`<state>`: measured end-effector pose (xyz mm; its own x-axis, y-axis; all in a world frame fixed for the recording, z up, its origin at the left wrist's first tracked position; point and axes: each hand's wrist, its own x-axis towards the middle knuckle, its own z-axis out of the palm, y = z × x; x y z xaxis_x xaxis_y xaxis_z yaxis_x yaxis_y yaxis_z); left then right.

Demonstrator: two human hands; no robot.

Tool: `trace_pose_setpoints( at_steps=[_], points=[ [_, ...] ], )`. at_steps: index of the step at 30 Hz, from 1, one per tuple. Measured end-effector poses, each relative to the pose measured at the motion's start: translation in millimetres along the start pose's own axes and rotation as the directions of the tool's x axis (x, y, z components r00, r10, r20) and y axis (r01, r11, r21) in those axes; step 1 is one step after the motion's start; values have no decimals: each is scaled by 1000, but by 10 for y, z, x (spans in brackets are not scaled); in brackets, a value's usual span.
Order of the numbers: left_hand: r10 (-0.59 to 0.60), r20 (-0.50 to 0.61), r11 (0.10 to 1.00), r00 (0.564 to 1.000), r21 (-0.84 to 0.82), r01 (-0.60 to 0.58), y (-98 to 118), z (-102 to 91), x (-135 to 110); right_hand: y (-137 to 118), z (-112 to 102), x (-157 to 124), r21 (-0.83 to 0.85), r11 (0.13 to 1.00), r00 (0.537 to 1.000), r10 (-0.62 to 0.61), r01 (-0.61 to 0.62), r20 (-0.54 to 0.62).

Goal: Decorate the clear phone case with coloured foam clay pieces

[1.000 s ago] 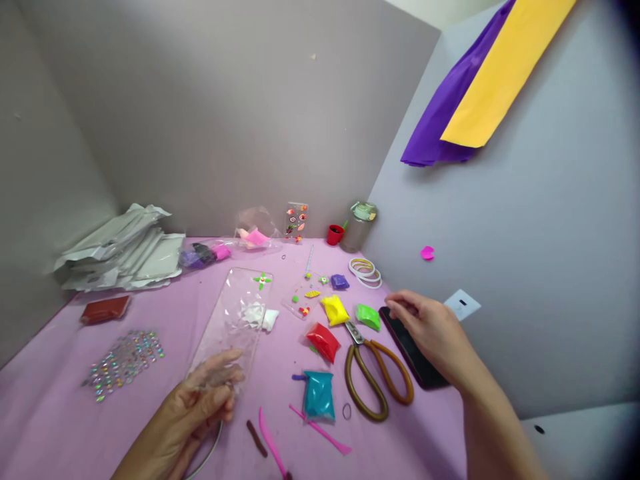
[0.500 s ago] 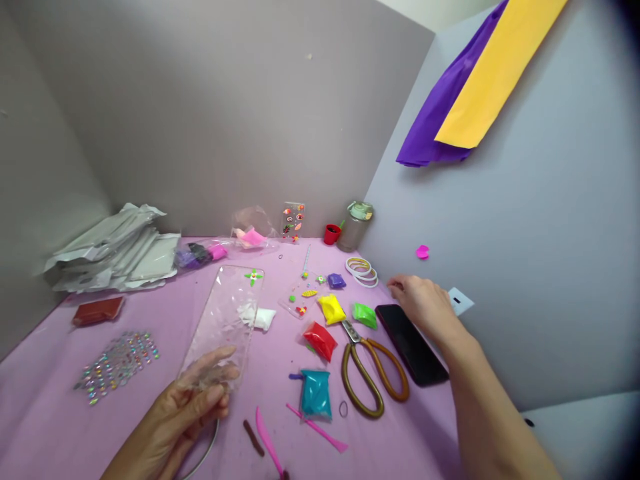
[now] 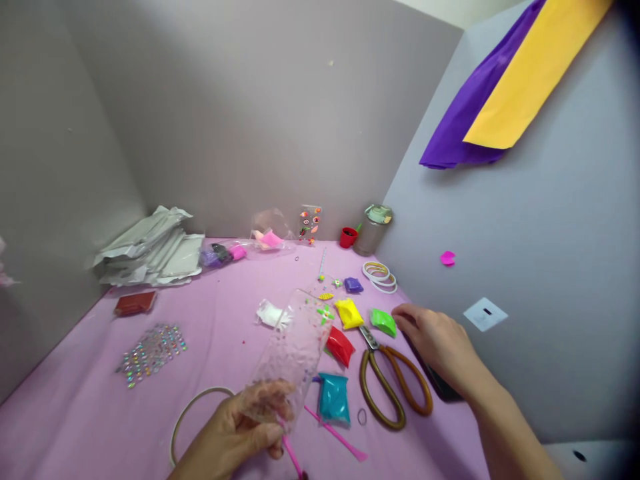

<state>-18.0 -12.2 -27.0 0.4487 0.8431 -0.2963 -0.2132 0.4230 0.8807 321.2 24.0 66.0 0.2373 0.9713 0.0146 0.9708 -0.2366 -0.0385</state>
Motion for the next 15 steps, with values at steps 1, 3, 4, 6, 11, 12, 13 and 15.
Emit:
trace_pose_setpoints(
  at_steps=[1, 3, 4, 6, 11, 12, 13, 15],
  points=[
    [-6, 20, 1000, 1000, -12, 6, -13, 14, -4, -20, -2, -12, 1, 1000, 1000, -2, 2, 0],
    [-4, 43, 1000, 999, -30, 6, 4, 14, -24, -65, -19, -32, 1, 1000, 1000, 0, 0, 19],
    [5, 39, 1000, 999, -31, -4, 35, -3, -39, -89, -29, -44, -2, 1000, 1000, 6, -6, 30],
    [38, -8, 999, 999, -22, -38, 143, -66, -76, -153, -41, -76, -4, 1000, 999, -1, 1, 33],
    [101, -325, 987, 940, -89, -137, 503, -293, -155, -558, 29, -239, 149, 911, 922, -385, 385, -32],
    [117, -364, 979, 924, -114, -169, 555, -328, -161, -695, 53, -283, 190, 839, 856, -516, 511, -24],
    [133, -389, 971, 912, -133, -198, 594, -356, -163, -846, 79, -330, 212, 754, 774, -632, 622, -24],
    [161, -402, 957, 901, -159, -242, 638, -388, -161, -1168, 133, -428, 231, 574, 594, -804, 785, -23]
  ],
)
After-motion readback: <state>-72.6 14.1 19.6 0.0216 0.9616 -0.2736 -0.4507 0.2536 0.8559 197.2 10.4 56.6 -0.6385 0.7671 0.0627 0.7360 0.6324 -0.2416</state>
